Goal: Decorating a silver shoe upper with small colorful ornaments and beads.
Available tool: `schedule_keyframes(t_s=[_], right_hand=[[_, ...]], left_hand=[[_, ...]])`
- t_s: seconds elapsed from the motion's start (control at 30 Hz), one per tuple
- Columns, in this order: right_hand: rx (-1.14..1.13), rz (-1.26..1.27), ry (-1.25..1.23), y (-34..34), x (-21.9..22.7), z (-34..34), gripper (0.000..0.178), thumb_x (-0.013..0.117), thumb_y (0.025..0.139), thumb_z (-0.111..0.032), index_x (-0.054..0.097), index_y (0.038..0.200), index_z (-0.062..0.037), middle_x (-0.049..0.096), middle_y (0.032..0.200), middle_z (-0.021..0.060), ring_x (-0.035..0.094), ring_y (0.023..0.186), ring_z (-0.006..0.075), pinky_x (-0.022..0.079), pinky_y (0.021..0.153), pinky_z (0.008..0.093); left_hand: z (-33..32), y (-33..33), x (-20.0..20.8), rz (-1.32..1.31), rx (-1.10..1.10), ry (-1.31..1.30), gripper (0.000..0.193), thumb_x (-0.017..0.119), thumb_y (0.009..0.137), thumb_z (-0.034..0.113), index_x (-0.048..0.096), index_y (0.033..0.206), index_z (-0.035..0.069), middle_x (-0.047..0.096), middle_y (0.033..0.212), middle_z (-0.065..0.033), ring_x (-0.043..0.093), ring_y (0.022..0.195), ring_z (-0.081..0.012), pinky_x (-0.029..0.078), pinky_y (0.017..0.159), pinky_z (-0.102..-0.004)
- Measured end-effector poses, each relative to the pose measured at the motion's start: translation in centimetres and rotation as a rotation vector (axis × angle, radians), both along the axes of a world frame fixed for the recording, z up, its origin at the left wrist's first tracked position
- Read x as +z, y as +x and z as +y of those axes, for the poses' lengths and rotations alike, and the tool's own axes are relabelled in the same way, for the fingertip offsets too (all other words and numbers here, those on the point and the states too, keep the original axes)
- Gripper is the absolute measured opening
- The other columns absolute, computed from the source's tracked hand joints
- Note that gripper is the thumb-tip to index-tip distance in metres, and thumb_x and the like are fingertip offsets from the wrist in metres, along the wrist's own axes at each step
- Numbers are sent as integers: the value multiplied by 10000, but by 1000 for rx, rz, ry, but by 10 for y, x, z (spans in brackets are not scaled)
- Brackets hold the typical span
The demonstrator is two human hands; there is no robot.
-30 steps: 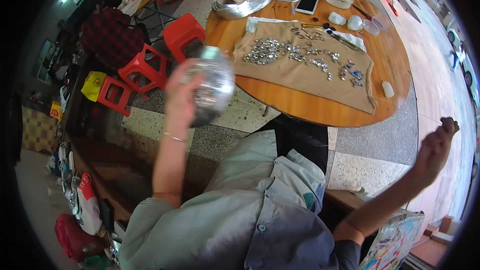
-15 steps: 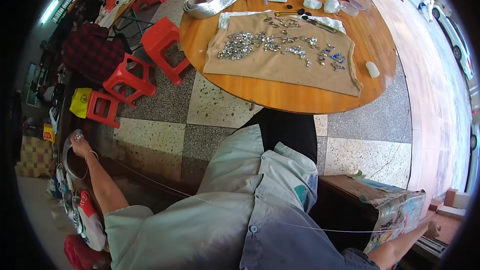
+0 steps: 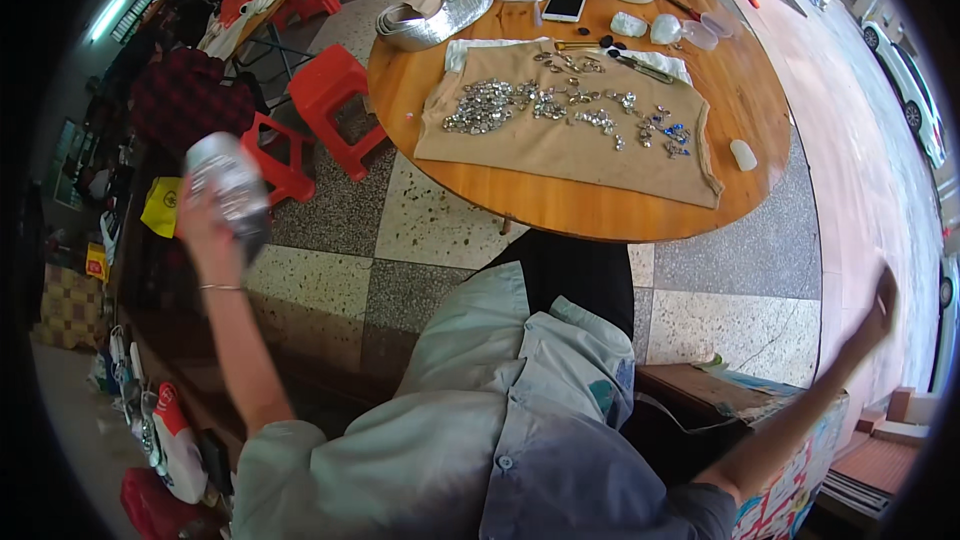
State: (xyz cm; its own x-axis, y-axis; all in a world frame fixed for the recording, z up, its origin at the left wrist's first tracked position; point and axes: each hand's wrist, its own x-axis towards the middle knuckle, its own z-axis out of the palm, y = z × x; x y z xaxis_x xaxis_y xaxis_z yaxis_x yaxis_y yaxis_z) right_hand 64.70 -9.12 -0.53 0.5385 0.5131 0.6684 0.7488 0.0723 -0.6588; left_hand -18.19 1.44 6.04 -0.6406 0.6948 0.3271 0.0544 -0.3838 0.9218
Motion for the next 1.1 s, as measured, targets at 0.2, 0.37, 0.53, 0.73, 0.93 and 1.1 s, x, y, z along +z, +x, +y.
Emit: schedule_keyframes(t_s=[0.2, 0.37, 0.53, 0.73, 0.93, 1.1], right_hand=[[891, 222, -148, -379, 64, 68, 202, 565, 792, 15, 619, 984, -18, 600, 877, 56, 550, 793, 99, 428, 693, 215], [813, 148, -143, -405, 47, 101, 147, 624, 748, 1, 651, 890, -27, 529, 684, 53, 518, 626, 103, 401, 558, 221], [747, 125, -162, -393, 20, 108, 155, 648, 726, -7, 657, 879, -35, 502, 635, 35, 504, 566, 84, 391, 507, 210], [745, 162, -115, -383, 11, 110, 154, 650, 715, 3, 657, 865, -34, 499, 619, 27, 496, 545, 74, 385, 488, 199], [785, 260, -86, -380, 11, 108, 140, 635, 706, 28, 654, 833, -27, 498, 616, 21, 485, 546, 66, 382, 492, 192], [781, 267, -90, -380, 11, 108, 134, 630, 702, 36, 649, 823, -20, 497, 616, 21, 478, 544, 64, 379, 492, 192]], left_hand=[[24, 215, -25, -641, -499, -53, 441, 617, 707, -87, 461, 1097, 50, 557, 1000, -123, 587, 832, -200, 514, 688, -291], [26, 290, -40, -829, -734, -192, 427, 599, 747, -52, 453, 1129, 72, 563, 983, -103, 578, 856, -190, 494, 739, -287], [22, 308, -51, -1057, -869, -369, 410, 594, 776, -8, 450, 1149, 84, 572, 963, -76, 572, 873, -173, 480, 757, -280], [24, 319, -59, -1143, -913, -433, 400, 598, 783, 5, 456, 1145, 94, 579, 953, -65, 577, 854, -171, 487, 750, -291], [23, 323, -64, -1170, -915, -427, 385, 598, 786, 9, 464, 1135, 97, 581, 956, -61, 581, 844, -169, 491, 760, -298], [25, 324, -68, -1174, -934, -417, 388, 602, 785, 14, 462, 1138, 96, 581, 956, -61, 579, 850, -168, 489, 764, -299]])
